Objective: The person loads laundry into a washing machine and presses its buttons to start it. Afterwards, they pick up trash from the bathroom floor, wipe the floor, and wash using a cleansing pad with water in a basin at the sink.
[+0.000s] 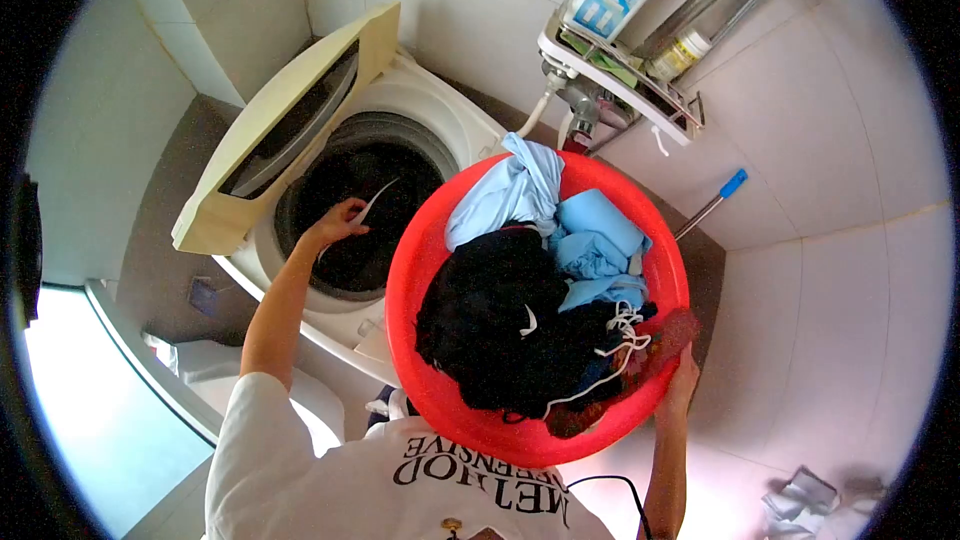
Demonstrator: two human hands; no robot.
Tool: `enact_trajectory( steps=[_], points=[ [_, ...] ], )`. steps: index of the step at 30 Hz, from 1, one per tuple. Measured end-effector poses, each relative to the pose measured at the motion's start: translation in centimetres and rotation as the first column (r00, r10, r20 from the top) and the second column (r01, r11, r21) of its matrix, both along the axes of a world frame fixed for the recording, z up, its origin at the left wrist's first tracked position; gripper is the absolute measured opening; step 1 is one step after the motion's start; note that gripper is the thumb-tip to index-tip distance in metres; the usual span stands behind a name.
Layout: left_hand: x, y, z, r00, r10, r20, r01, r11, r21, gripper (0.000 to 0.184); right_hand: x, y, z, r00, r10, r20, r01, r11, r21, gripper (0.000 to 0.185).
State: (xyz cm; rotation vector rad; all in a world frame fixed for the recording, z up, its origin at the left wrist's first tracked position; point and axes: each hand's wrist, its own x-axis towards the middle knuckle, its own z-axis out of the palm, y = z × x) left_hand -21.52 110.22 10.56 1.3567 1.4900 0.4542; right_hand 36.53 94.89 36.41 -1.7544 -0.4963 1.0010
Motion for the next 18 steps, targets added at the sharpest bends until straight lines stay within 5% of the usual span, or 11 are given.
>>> enact_trajectory(
  steps=[1, 4, 6, 8, 10, 14, 15, 18],
  points=[
    [0.0, -0.1, -0.9, 0.985, -0.099, -0.141, 0.108, 0.993, 0.052, 0.055, 1.5, 0.1, -0.9, 1.000, 0.022, 0.001, -0.022, 1.000, -0.008, 0.041],
    [1.3, 0.5, -1.9, 0.858, 0.047, -0.512, 0.076, 0.973, 0.216, 0.052, 2.0, 1.1, -1.1, 0.999, 0.017, 0.036, -0.017, 1.000, 0.002, 0.041],
    [5.1, 2.6, 3.8, 0.979, 0.148, -0.143, -0.058, 0.863, 0.502, 0.039, 3.2, 1.8, -0.8, 0.999, 0.010, 0.030, -0.010, 1.000, 0.008, 0.042],
    [11.3, 3.0, 14.6, 0.951, 0.245, 0.189, -0.309, 0.807, 0.504, 0.030, 5.9, 2.1, -1.5, 0.999, 0.047, -0.028, -0.046, 0.999, 0.004, 0.043],
    [18.1, 1.3, 23.7, 0.953, 0.176, 0.248, -0.299, 0.687, 0.662, 0.024, 6.7, 2.7, -0.7, 0.999, 0.039, -0.022, -0.039, 0.999, 0.000, 0.042],
    [31.5, -4.8, 32.2, 0.811, -0.502, 0.300, 0.210, 0.729, 0.651, 0.035, 9.8, 2.5, -0.8, 0.998, 0.003, -0.063, -0.001, 0.999, 0.034, 0.040],
    [34.9, -6.3, 31.5, 0.782, -0.596, 0.182, 0.269, 0.587, 0.764, 0.051, 9.6, 2.1, 0.2, 0.994, 0.000, -0.109, 0.005, 0.999, 0.046, 0.039],
    [42.5, -9.0, 30.0, 0.711, -0.703, -0.036, 0.496, 0.464, 0.734, 0.082, 11.2, 1.2, 0.8, 0.990, 0.016, -0.140, -0.001, 0.994, 0.107, 0.038]
  ],
)
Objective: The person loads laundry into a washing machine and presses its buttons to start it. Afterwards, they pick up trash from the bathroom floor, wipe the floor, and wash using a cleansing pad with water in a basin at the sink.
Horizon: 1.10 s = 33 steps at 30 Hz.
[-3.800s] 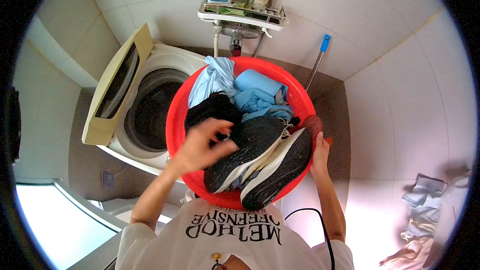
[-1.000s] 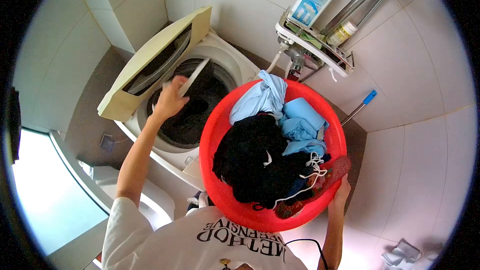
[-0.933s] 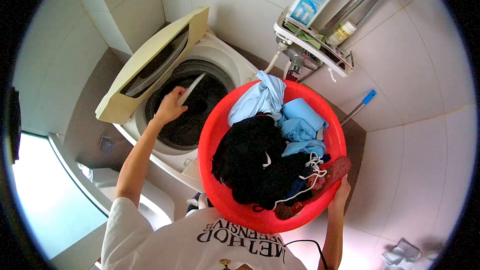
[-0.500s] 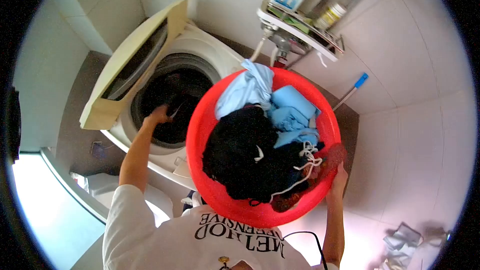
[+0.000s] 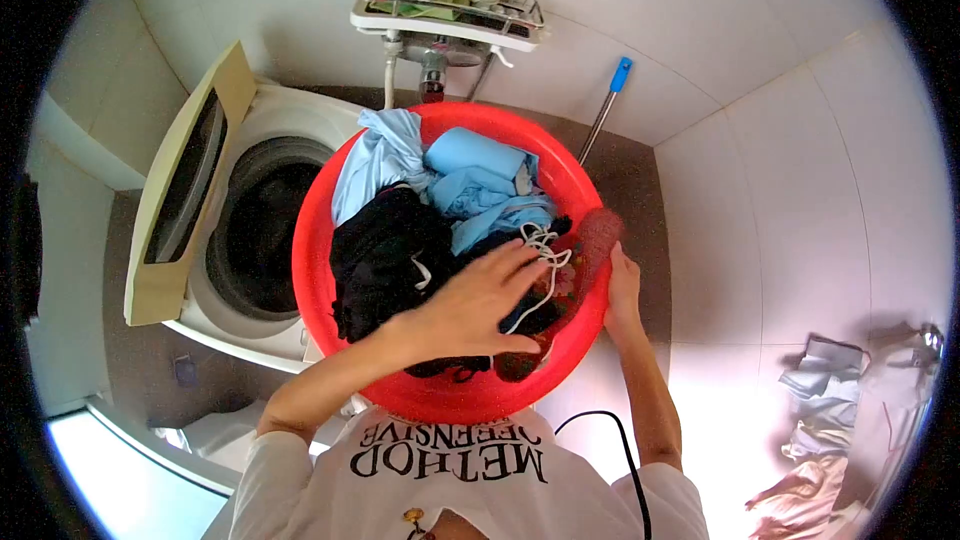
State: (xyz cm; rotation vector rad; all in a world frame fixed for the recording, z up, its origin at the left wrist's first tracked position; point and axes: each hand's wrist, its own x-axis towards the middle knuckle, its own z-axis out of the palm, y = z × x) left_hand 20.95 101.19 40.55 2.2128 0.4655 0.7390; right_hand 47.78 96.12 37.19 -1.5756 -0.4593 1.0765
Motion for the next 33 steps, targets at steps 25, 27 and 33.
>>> enact_trajectory(
  steps=[25, 27, 33],
  points=[
    [-6.8, -7.4, 1.1, 0.808, 0.523, -0.270, -0.484, 0.852, 0.202, 0.045, 1.1, -5.3, 4.6, 0.995, 0.067, -0.077, -0.059, 0.993, 0.107, 0.034],
    [-8.2, -7.4, 1.9, 0.820, 0.571, -0.038, -0.561, 0.815, 0.146, 0.039, 0.2, -5.9, 5.3, 0.995, 0.058, -0.087, -0.048, 0.993, 0.110, 0.032],
    [-14.0, -6.8, 9.3, 0.600, 0.701, 0.385, -0.723, 0.681, -0.114, 0.029, -0.1, -7.0, 5.0, 0.996, 0.086, -0.001, -0.085, 0.990, 0.113, 0.031]
  ],
)
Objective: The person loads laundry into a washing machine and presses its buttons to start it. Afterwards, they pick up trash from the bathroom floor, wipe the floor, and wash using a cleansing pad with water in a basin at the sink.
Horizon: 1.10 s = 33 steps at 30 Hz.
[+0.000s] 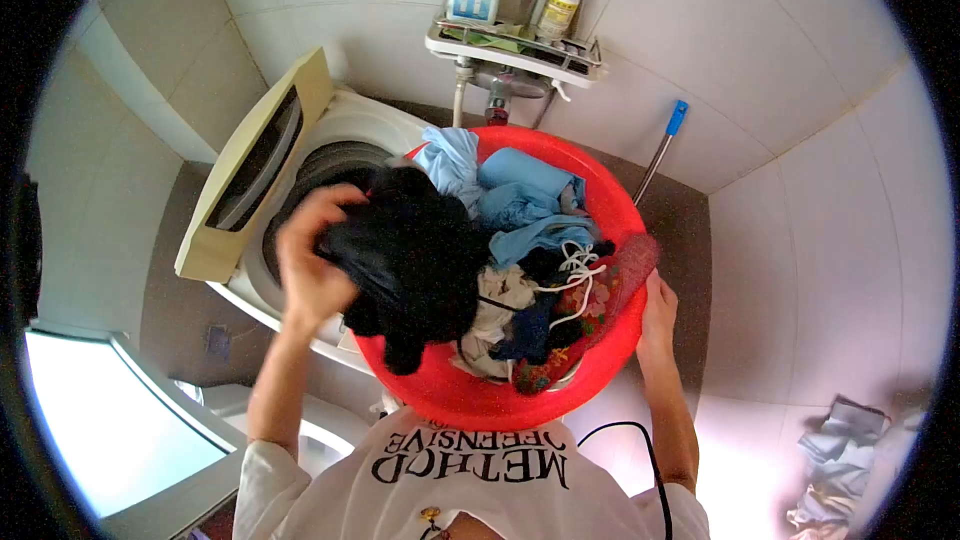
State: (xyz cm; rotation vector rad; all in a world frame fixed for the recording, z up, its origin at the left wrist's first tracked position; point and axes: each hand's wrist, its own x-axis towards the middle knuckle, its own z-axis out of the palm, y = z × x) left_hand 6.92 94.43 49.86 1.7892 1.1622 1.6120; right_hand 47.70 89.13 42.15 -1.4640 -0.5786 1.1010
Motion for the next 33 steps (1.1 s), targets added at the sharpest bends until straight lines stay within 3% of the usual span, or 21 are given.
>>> enact_trajectory(
  steps=[3, 5, 8, 11, 13, 15, 16, 19, 21, 22, 24, 26, 27, 28, 31, 33],
  points=[
    [-4.6, 0.9, 3.7, 0.978, 0.205, 0.030, -0.206, 0.976, 0.071, 0.028, -1.6, -0.6, 0.3, 0.998, -0.003, 0.069, 0.002, 1.000, 0.010, 0.029],
    [-8.0, 0.7, 4.2, 0.951, 0.305, -0.060, -0.289, 0.939, 0.187, 0.027, -3.2, -1.8, 0.4, 0.997, -0.001, 0.077, -0.001, 1.000, 0.027, 0.027],
    [-10.5, -1.9, 3.0, 0.952, 0.303, -0.046, -0.277, 0.916, 0.289, 0.028, -5.3, -4.9, 0.6, 0.994, 0.015, 0.105, -0.021, 0.998, 0.054, 0.026],
    [-12.1, -3.8, 3.1, 0.890, 0.443, -0.104, -0.347, 0.808, 0.476, 0.029, -5.2, -6.9, -0.9, 0.988, 0.041, 0.147, -0.052, 0.996, 0.075, 0.024],
    [-13.3, -3.0, 3.8, 0.917, 0.391, 0.076, -0.372, 0.772, 0.515, 0.028, -5.2, -7.1, -1.6, 0.982, 0.039, 0.185, -0.050, 0.997, 0.053, 0.024],
    [-14.7, -2.8, 5.6, 0.874, 0.485, 0.030, -0.430, 0.745, 0.509, 0.029, -5.5, -6.8, -1.6, 0.982, 0.014, 0.188, -0.025, 0.998, 0.060, 0.024],
    [-15.4, -2.4, 6.2, 0.895, 0.446, -0.012, -0.342, 0.703, 0.623, 0.030, -6.0, -6.6, -1.9, 0.983, 0.000, 0.184, -0.010, 0.998, 0.057, 0.024],
    [-15.3, -3.1, 5.5, 0.944, 0.305, -0.125, -0.212, 0.852, 0.478, 0.031, -7.4, -7.0, -0.8, 0.990, 0.042, 0.135, -0.053, 0.995, 0.081, 0.025],
    [-15.3, -3.3, 3.0, 0.922, 0.243, -0.303, -0.097, 0.899, 0.426, 0.032, -8.5, -7.5, 0.2, 0.992, 0.026, 0.125, -0.035, 0.997, 0.074, 0.025],
    [-15.5, -3.3, 0.9, 0.910, 0.181, -0.373, -0.069, 0.953, 0.295, 0.033, -8.9, -7.5, 0.7, 0.992, 0.013, 0.124, -0.022, 0.997, 0.076, 0.025],
    [-17.0, -3.1, -4.8, 0.837, 0.093, -0.539, -0.066, 0.995, 0.069, 0.043, -9.3, -7.5, 1.3, 0.993, 0.030, 0.116, -0.038, 0.997, 0.066, 0.025],
    [-18.1, -4.2, -10.7, 0.653, 0.076, -0.754, -0.245, 0.963, -0.115, 0.058, -9.5, -7.5, 1.8, 0.991, 0.045, 0.130, -0.054, 0.996, 0.070, 0.027],
    [-19.1, -4.4, -14.5, 0.793, -0.029, -0.609, -0.202, 0.930, -0.307, 0.069, -9.7, -7.5, 2.3, 0.988, 0.051, 0.148, -0.063, 0.995, 0.079, 0.028],
    [-19.6, -4.5, -16.4, 0.846, -0.139, -0.514, -0.108, 0.900, -0.422, 0.070, -9.9, -7.4, 2.8, 0.984, 0.056, 0.167, -0.072, 0.994, 0.087, 0.029],
    [-18.3, -7.4, -21.3, 0.986, 0.117, -0.115, -0.163, 0.785, -0.598, 0.056, -11.8, -5.9, 5.9, 0.985, 0.148, 0.091, -0.160, 0.975, 0.156, 0.022],
    [-15.8, -11.0, -22.0, 0.936, 0.350, 0.049, -0.216, 0.676, -0.704, 0.055, -12.0, -5.3, 7.0, 0.975, 0.214, 0.065, -0.222, 0.958, 0.182, 0.021]
  ],
)
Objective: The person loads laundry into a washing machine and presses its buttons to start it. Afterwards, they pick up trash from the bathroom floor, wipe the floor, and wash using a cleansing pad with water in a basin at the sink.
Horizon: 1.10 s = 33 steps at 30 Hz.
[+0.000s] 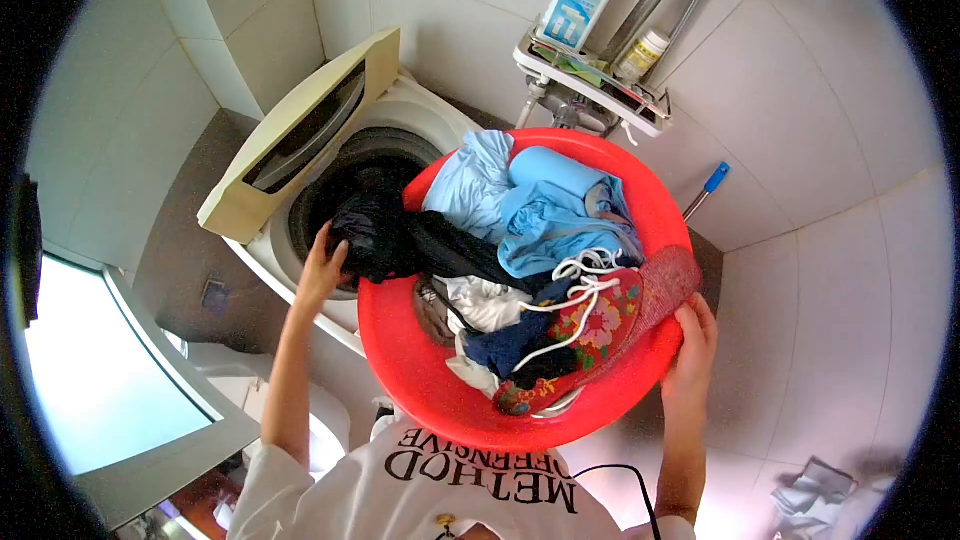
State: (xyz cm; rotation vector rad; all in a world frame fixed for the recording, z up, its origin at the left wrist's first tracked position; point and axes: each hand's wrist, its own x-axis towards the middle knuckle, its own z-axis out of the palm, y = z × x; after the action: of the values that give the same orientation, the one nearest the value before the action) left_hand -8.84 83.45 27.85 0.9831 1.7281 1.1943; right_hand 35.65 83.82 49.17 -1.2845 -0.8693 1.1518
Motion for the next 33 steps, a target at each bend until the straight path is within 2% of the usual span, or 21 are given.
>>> enact_trajectory(
  steps=[2, 4, 7, 10, 13, 16, 17, 18, 21, 22, 24, 27, 30, 31, 33],
  points=[
    [2.2, -3.8, 0.4, 0.968, 0.148, 0.202, -0.122, 0.984, -0.133, 0.062, -1.2, 0.1, 1.9, 0.997, 0.076, 0.004, -0.076, 0.997, 0.002, 0.021],
    [5.0, -7.4, 4.0, 0.853, 0.250, 0.458, -0.119, 0.948, -0.295, 0.061, -3.6, -0.2, 4.6, 0.987, 0.158, 0.041, -0.157, 0.987, -0.017, 0.021],
    [7.0, -9.9, 4.1, 0.815, 0.070, 0.576, 0.012, 0.990, -0.138, 0.054, -5.1, 0.4, 6.8, 0.945, 0.298, 0.133, -0.300, 0.954, -0.004, 0.020],
    [6.8, -10.6, 4.3, 0.637, 0.077, 0.767, 0.142, 0.966, -0.214, 0.046, -8.9, 1.6, 9.3, 0.913, 0.368, 0.176, -0.374, 0.927, 0.003, 0.018],
    [6.3, -12.0, 1.0, 0.424, -0.007, 0.905, 0.177, 0.981, -0.076, 0.040, -14.6, 2.7, 11.7, 0.846, 0.489, 0.213, -0.490, 0.870, -0.048, 0.017],
    [5.4, -12.4, 2.5, 0.262, 0.073, 0.962, 0.176, 0.977, -0.122, 0.036, -18.1, 6.5, 12.1, 0.780, 0.584, 0.224, -0.586, 0.808, -0.062, 0.013],
    [5.0, -12.4, 0.9, 0.249, 0.051, 0.967, 0.188, 0.977, -0.100, 0.031, -19.2, 7.3, 12.6, 0.757, 0.606, 0.244, -0.607, 0.791, -0.083, 0.012],
    [4.2, -12.4, -0.7, 0.288, 0.028, 0.957, 0.241, 0.965, -0.101, 0.028, -20.5, 8.1, 13.0, 0.732, 0.628, 0.263, -0.626, 0.773, -0.105, 0.012],
    [4.3, -12.1, -1.0, 0.014, 0.101, 0.995, 0.204, 0.974, -0.102, 0.029, -23.9, 8.9, 13.5, 0.654, 0.700, 0.288, -0.696, 0.706, -0.134, 0.014],
    [4.9, -12.2, 1.6, 0.014, 0.171, 0.985, 0.154, 0.973, -0.171, 0.026, -24.9, 8.9, 13.7, 0.626, 0.723, 0.292, -0.721, 0.679, -0.134, 0.014],
    [4.8, -12.8, 2.6, 0.048, 0.181, 0.982, 0.185, 0.965, -0.187, 0.024, -26.5, 9.6, 13.2, 0.623, 0.711, 0.328, -0.708, 0.690, -0.152, 0.014],
    [5.1, -13.5, 0.1, -0.010, 0.098, 0.995, 0.247, 0.965, -0.093, 0.024, -29.7, 10.5, 12.6, 0.584, 0.728, 0.359, -0.723, 0.667, -0.178, 0.015],
    [5.1, -13.1, -0.7, -0.282, 0.017, 0.959, 0.206, 0.978, 0.043, 0.025, -33.0, 11.7, 12.9, 0.546, 0.734, 0.403, -0.736, 0.651, -0.188, 0.015],
    [5.1, -12.5, 0.6, -0.217, 0.172, 0.961, 0.225, 0.967, -0.122, 0.021, -33.7, 12.1, 13.0, 0.536, 0.731, 0.422, -0.736, 0.650, -0.189, 0.015],
    [5.3, -11.6, 1.0, -0.217, 0.177, 0.960, 0.217, 0.968, -0.129, 0.021, -34.2, 12.7, 13.2, 0.542, 0.728, 0.419, -0.734, 0.653, -0.186, 0.015]
  ],
)
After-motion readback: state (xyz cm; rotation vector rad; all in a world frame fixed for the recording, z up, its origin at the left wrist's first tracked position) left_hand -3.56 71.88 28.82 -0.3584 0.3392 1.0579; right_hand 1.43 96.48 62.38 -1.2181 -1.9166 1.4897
